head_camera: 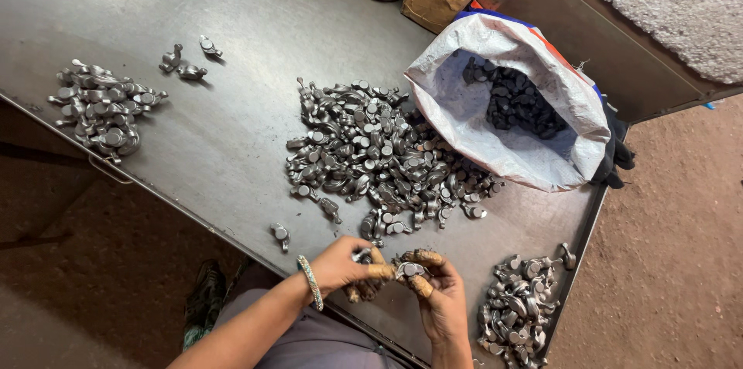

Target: The person picks small metal castings one at a time from a large pile on a metal table, turns each piece over in both hands, and places it into a separate sorted pile. At one point the person reaches into a woven sack of darker castings and continues sorting pieces on the table.

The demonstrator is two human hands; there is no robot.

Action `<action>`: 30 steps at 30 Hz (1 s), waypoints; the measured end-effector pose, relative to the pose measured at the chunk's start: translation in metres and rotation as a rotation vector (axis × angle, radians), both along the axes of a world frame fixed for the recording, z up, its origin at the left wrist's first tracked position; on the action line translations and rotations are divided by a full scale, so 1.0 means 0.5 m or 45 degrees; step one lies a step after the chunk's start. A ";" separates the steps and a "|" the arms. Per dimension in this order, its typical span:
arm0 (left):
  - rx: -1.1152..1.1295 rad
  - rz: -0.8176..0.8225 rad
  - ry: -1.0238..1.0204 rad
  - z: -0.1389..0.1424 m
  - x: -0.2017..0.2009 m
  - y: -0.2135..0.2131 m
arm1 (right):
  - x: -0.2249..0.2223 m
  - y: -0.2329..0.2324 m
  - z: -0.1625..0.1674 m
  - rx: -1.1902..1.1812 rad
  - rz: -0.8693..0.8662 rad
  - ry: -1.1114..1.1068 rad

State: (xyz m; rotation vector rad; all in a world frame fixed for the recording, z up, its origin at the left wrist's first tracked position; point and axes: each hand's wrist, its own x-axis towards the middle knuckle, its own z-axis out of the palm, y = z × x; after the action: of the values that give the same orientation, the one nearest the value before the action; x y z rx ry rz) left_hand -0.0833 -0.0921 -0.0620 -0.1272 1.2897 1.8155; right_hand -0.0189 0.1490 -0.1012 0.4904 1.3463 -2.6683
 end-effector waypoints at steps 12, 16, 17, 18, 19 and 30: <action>0.147 -0.002 -0.038 -0.031 0.013 0.028 | 0.010 0.004 0.001 0.120 0.021 -0.083; 0.163 -0.046 -0.178 -0.045 0.011 0.020 | 0.008 0.006 0.000 0.072 0.074 -0.005; 0.161 -0.065 -0.176 -0.045 0.009 0.019 | 0.007 0.006 0.001 0.068 0.073 -0.003; 0.158 -0.083 -0.174 -0.044 0.009 0.017 | 0.007 0.007 0.001 0.064 0.073 -0.002; 0.155 -0.100 -0.172 -0.043 0.008 0.016 | 0.006 0.007 0.002 0.067 0.077 -0.003; 0.331 0.015 -0.545 -0.040 0.013 0.034 | 0.000 -0.013 0.018 -0.060 0.080 -0.084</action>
State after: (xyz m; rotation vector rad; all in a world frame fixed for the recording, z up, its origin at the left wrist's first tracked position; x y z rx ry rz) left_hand -0.0771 -0.0751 -0.0819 -0.3586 0.7503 1.8235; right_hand -0.0190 0.1427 -0.0922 0.5167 1.2569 -2.6028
